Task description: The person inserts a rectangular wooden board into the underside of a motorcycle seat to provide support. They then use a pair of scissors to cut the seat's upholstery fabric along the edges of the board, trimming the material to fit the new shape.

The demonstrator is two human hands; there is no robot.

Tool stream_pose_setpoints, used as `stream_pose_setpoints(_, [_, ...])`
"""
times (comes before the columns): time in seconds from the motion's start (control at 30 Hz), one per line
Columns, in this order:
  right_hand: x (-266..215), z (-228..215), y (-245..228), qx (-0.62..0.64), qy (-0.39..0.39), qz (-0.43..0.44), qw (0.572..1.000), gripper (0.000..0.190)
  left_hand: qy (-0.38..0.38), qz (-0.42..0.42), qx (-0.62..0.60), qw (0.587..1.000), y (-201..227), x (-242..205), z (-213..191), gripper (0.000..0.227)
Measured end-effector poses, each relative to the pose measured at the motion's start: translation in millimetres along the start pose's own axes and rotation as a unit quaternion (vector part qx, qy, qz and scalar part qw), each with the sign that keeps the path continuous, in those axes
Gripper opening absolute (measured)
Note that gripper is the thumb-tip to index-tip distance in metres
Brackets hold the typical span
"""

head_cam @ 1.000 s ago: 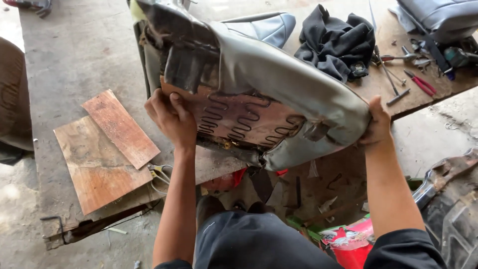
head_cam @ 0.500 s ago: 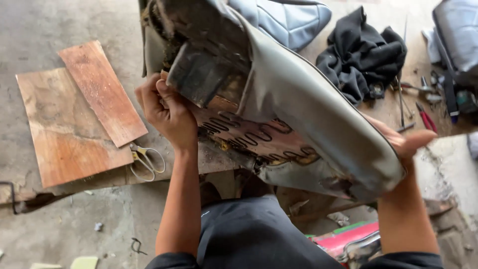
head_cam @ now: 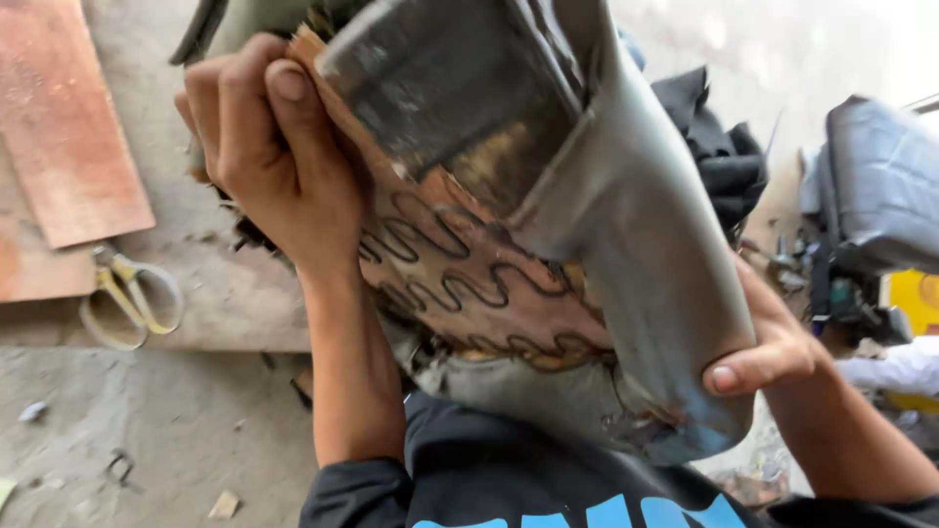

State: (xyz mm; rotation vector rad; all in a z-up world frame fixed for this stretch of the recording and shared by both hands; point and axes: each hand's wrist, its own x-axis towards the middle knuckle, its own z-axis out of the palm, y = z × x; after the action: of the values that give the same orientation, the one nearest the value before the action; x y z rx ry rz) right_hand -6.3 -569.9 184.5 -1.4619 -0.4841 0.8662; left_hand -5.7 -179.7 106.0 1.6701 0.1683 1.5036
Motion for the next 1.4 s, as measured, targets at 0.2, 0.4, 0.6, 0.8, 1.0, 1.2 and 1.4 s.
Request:
stream_pose_setpoints(0.2, [-60,-87,73,0.0,0.017,0.02,1.0,0.123,-0.04,-0.018,0.095,0.994,39,-10,24,0.048])
stream_pose_setpoints(0.4, [-75,-138,137,0.022,0.013,0.024,0.999,0.123,-0.097,0.001,0.107,0.989,60,-33,36,0.042])
stream_pose_setpoints(0.6, [-75,-146,164,0.031,0.04,-0.016,0.999,0.123,-0.129,0.005,0.067,0.989,77,-67,51,0.036])
stream_pose_setpoints(0.8, [-24,-130,121,0.03,-0.001,-0.062,0.998,0.124,-0.13,0.073,0.044,0.988,56,-59,51,0.021])
stream_pose_setpoints(1.0, [-7,-69,8,-0.115,0.005,-0.079,0.99,0.133,-0.197,0.027,0.092,0.976,79,-55,24,0.028])
stream_pose_setpoints(1.2, [0,-18,-45,-0.482,0.183,-0.335,0.789,0.081,-0.218,0.029,0.075,0.973,84,-62,32,0.034])
stream_pose_setpoints(1.4, [78,43,-82,-0.727,0.14,-0.357,0.57,0.047,-0.232,0.043,0.041,0.971,88,-73,46,0.031])
